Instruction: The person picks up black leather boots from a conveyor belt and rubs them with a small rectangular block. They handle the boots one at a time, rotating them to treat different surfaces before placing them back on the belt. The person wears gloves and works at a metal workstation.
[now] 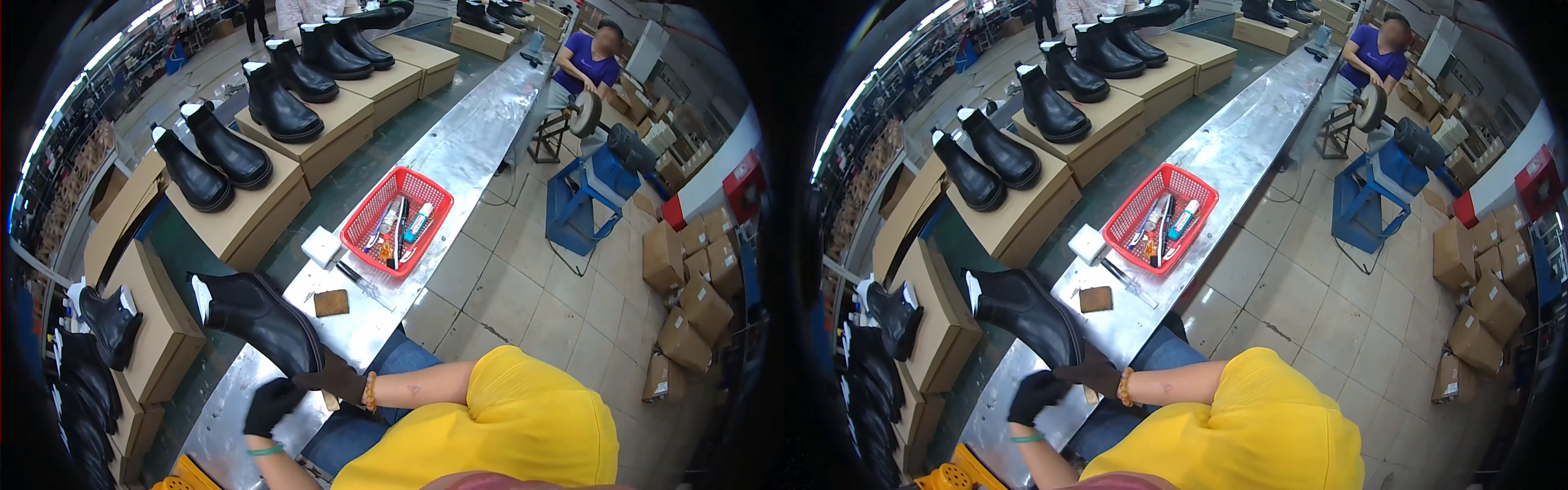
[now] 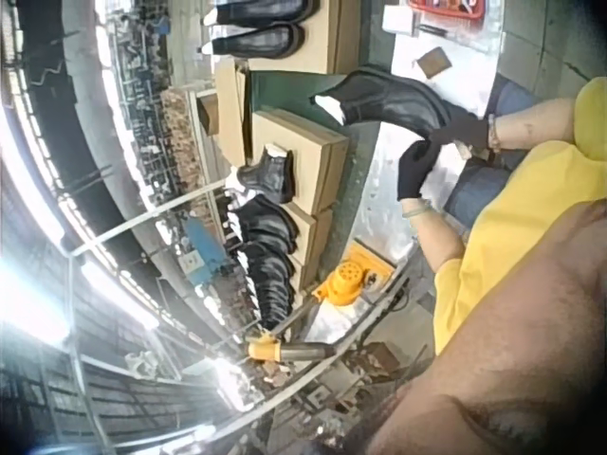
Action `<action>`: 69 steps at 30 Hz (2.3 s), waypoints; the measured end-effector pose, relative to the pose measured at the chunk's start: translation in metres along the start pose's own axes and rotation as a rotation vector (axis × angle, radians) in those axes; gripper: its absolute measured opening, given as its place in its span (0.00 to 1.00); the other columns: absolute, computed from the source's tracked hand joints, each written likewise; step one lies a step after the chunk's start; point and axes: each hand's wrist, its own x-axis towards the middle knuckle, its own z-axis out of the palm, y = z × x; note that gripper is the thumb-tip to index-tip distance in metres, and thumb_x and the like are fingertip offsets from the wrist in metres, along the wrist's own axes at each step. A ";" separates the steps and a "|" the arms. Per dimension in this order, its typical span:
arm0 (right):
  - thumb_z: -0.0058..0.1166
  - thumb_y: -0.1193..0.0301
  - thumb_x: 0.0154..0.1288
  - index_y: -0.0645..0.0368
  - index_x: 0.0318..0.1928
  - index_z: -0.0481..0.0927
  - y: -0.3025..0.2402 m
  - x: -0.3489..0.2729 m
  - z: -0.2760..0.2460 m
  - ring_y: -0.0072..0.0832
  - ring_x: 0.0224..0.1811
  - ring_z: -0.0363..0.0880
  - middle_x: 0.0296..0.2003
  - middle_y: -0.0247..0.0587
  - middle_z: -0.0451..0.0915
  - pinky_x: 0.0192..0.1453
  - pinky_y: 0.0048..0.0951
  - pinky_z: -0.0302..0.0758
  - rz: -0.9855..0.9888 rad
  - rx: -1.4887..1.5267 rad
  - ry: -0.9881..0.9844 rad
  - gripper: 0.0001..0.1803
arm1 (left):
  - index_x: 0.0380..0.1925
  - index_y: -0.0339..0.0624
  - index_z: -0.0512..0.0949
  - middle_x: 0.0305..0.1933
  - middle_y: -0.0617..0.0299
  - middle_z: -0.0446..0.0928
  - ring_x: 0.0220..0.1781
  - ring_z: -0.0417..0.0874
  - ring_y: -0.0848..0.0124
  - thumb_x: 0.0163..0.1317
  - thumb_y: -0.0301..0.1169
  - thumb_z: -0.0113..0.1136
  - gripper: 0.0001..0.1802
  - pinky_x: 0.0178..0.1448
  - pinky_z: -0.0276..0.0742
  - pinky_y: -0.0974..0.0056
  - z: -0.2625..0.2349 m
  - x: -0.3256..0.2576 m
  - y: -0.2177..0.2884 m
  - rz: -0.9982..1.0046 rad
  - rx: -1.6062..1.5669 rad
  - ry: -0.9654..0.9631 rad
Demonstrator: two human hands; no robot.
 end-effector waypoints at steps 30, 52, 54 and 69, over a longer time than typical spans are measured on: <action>0.71 0.56 0.42 0.62 0.60 0.67 0.017 0.011 -0.013 0.39 0.53 0.76 0.52 0.51 0.76 0.58 0.35 0.70 -0.129 -0.146 -0.024 0.46 | 0.50 0.45 0.75 0.40 0.49 0.78 0.39 0.79 0.56 0.63 0.39 0.51 0.18 0.43 0.73 0.57 -0.319 0.006 0.023 0.390 0.810 1.630; 0.61 0.66 0.53 0.64 0.63 0.60 -0.058 0.111 0.056 0.42 0.57 0.74 0.57 0.52 0.71 0.60 0.43 0.74 0.002 0.746 -0.685 0.38 | 0.52 0.42 0.72 0.43 0.62 0.76 0.40 0.74 0.75 0.60 0.29 0.61 0.19 0.47 0.72 0.70 -0.154 -0.125 -0.013 0.620 0.275 1.833; 0.56 0.66 0.58 0.64 0.61 0.62 -0.093 0.139 0.102 0.42 0.55 0.75 0.54 0.50 0.73 0.59 0.42 0.76 0.062 0.872 -0.695 0.32 | 0.49 0.41 0.72 0.41 0.63 0.75 0.38 0.72 0.77 0.60 0.30 0.63 0.18 0.45 0.71 0.71 -0.155 -0.121 -0.016 0.601 0.222 1.804; 0.65 0.59 0.52 0.52 0.62 0.63 -0.086 0.198 0.169 0.52 0.57 0.69 0.54 0.57 0.69 0.60 0.43 0.67 -0.848 -0.526 0.069 0.39 | 0.64 0.40 0.57 0.57 0.48 0.72 0.57 0.75 0.60 0.49 0.20 0.69 0.43 0.58 0.75 0.61 -0.133 -0.066 -0.060 0.859 -0.320 1.692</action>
